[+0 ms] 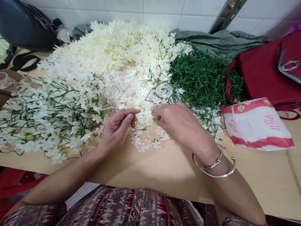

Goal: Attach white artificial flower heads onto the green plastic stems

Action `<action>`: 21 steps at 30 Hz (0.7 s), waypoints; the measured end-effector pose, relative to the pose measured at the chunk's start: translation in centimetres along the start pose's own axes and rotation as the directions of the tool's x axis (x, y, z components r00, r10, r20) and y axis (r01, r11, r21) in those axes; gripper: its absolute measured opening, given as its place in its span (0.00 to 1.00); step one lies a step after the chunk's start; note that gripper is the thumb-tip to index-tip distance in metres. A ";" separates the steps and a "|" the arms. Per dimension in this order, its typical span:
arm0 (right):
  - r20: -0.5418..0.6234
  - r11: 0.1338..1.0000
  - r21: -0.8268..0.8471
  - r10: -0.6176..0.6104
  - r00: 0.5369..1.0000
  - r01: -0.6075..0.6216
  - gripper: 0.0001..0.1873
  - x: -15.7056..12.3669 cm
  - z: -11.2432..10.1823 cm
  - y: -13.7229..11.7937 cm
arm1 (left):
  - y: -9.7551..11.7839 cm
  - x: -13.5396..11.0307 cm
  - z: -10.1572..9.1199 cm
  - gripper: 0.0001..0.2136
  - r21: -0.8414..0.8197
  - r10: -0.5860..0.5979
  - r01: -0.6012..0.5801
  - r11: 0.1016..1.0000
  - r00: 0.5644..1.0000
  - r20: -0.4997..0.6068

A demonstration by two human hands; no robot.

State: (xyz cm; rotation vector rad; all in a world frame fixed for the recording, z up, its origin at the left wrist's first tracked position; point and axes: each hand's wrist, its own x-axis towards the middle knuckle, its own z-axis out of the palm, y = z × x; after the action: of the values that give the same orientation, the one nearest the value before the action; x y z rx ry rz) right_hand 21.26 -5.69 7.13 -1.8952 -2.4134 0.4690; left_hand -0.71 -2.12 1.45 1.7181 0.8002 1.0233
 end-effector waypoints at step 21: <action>-0.309 0.619 0.772 0.169 0.936 0.143 0.06 -3.0 6.2 -0.6 | -0.4 -1.0 2.1 0.17 -0.187 -0.153 0.163 0.969 0.986 0.070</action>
State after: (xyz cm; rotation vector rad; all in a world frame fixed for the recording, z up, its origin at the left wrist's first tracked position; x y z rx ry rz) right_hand 20.13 -10.03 1.88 -1.4101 -1.5321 0.9103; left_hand 0.77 -3.65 0.39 1.4874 0.7646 0.9099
